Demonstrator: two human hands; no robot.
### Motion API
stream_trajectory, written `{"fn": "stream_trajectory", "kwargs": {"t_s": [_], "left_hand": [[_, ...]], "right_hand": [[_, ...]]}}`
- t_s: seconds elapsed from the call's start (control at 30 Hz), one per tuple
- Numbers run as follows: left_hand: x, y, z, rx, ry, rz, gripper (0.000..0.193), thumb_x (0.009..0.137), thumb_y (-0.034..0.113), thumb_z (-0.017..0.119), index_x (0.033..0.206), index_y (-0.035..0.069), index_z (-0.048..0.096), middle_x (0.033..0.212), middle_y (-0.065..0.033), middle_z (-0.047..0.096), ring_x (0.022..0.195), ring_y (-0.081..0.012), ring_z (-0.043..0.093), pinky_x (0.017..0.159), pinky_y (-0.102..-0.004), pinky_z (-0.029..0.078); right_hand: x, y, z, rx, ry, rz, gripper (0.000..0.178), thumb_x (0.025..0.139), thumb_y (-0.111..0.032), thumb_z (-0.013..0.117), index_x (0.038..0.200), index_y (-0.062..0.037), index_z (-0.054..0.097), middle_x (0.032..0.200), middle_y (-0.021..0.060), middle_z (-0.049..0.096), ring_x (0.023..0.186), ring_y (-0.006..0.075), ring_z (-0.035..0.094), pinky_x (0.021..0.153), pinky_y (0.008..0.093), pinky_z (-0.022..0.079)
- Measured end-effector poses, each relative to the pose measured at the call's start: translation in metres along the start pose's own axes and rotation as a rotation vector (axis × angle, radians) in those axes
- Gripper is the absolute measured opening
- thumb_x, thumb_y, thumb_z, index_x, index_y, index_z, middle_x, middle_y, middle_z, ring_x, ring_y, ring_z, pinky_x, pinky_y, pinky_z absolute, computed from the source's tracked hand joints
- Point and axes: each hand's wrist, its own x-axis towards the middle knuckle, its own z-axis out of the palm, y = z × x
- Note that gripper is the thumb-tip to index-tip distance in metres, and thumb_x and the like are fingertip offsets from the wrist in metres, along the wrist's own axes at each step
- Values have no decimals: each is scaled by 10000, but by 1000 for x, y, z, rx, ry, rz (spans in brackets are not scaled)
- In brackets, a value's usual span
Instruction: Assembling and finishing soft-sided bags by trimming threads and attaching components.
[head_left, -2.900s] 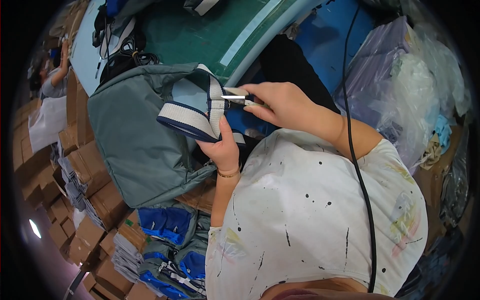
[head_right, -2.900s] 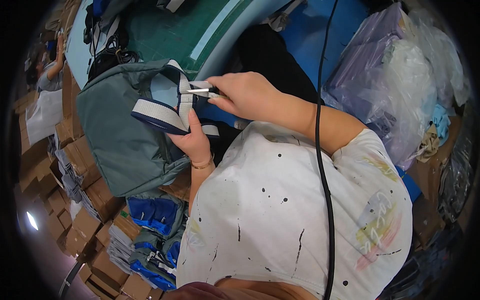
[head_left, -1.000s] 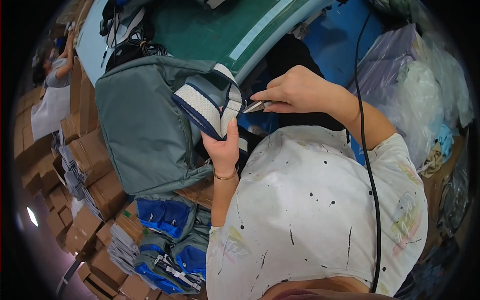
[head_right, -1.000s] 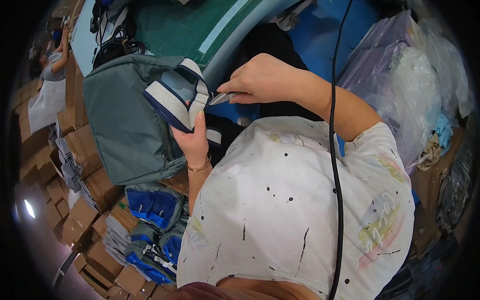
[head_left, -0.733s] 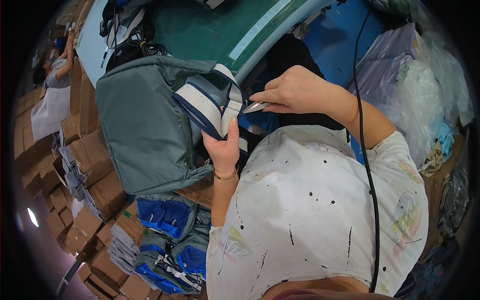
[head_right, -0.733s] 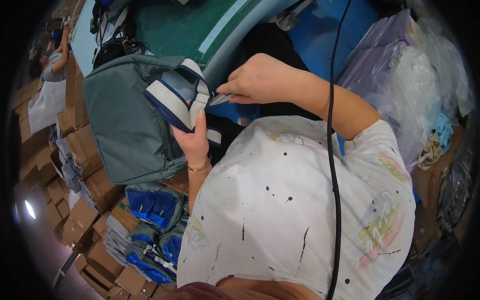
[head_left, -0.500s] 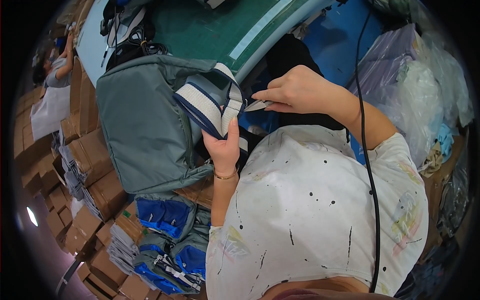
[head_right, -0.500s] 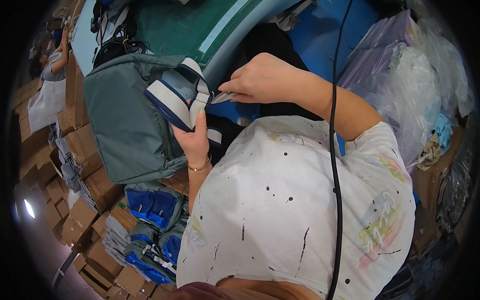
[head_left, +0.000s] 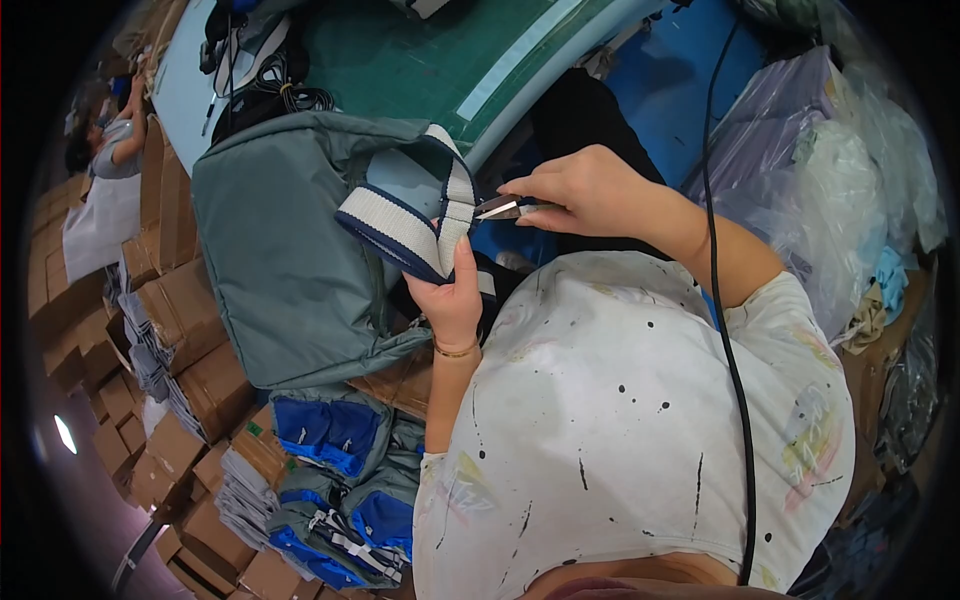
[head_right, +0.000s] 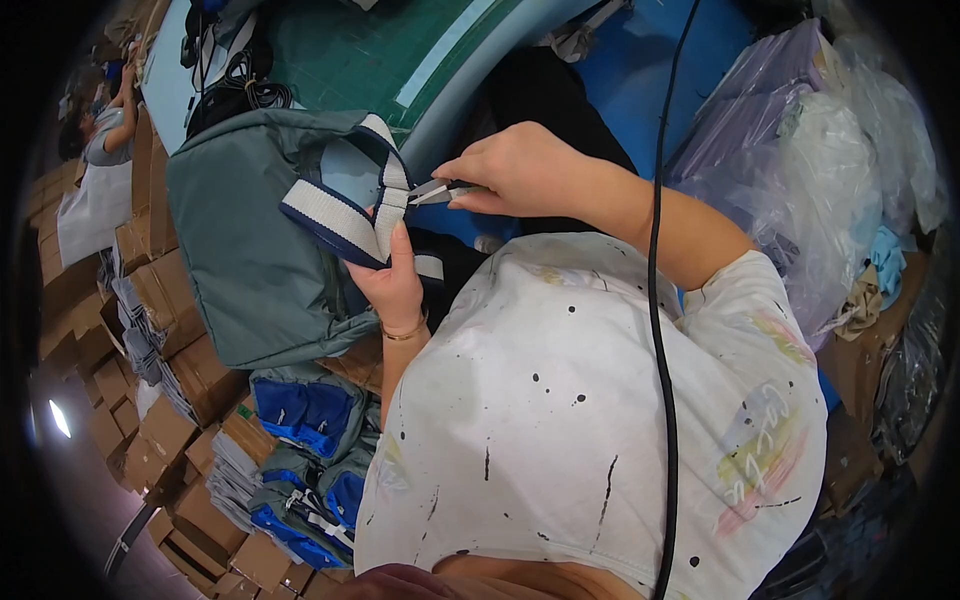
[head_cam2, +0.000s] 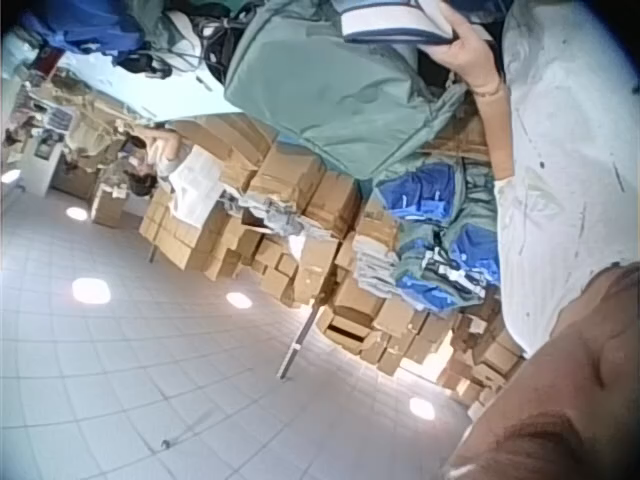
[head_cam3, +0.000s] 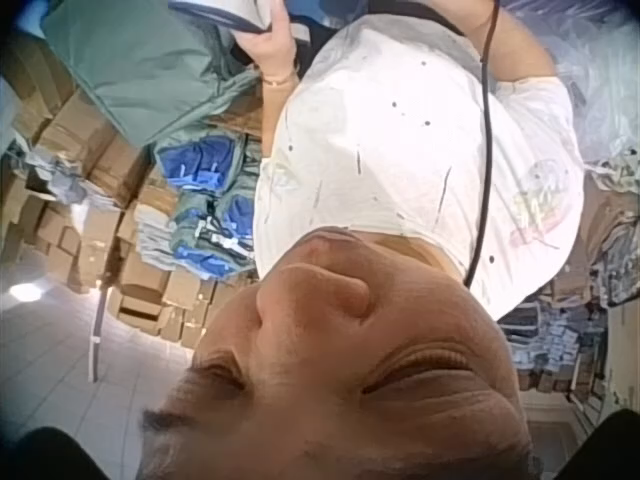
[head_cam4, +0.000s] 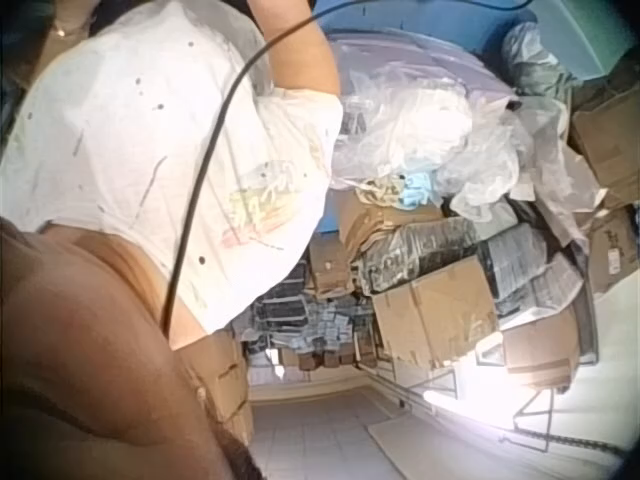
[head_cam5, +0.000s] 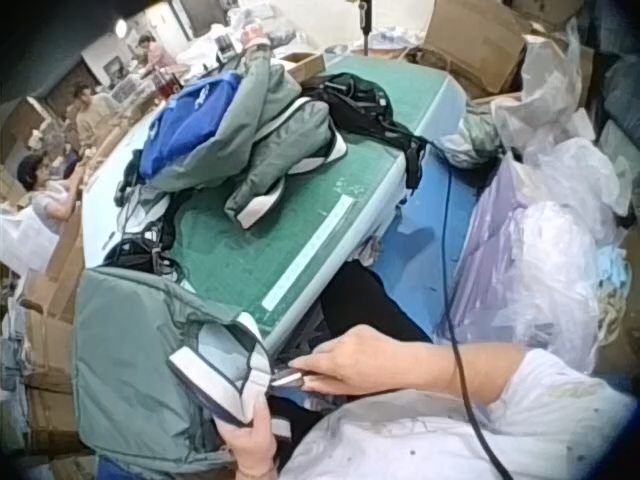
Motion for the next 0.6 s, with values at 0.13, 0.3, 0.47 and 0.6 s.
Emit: {"fn": "stream_trajectory", "kwargs": {"t_s": [0.13, 0.3, 0.47, 0.6], "left_hand": [[-4, -2, 2, 37, 52, 23, 390, 874, 6, 609, 1213, -80, 434, 1165, -138, 564, 1048, -186, 553, 925, -293, 416], [-2, -2, 6, 76, 62, 90, 376, 874, 9, 609, 1200, -83, 445, 1157, -143, 570, 1045, -188, 556, 919, -297, 420], [-3, -2, 6, 59, 71, 78, 357, 876, 14, 610, 1187, -76, 460, 1139, -134, 571, 1020, -184, 557, 908, -293, 422], [-3, -3, 7, 34, 85, 75, 343, 878, 18, 607, 1176, -72, 464, 1128, -122, 572, 1001, -175, 556, 896, -289, 426]], "right_hand": [[-4, -9, 8, 72, 16, 67, 319, 775, -249, 720, 1054, -103, 675, 697, 33, 626, 569, 205, 604, 473, 297, 455], [-5, -13, 14, 66, 31, 72, 317, 774, -238, 721, 1058, -103, 674, 681, 26, 616, 553, 200, 592, 466, 292, 450], [-6, -11, 9, 46, -9, 155, 284, 800, -302, 689, 1019, -121, 689, 722, 25, 656, 635, 194, 635, 502, 293, 475], [-6, -12, 12, 93, 29, 95, 286, 780, -214, 711, 1045, -112, 675, 681, 28, 616, 561, 200, 595, 469, 296, 456]]}}
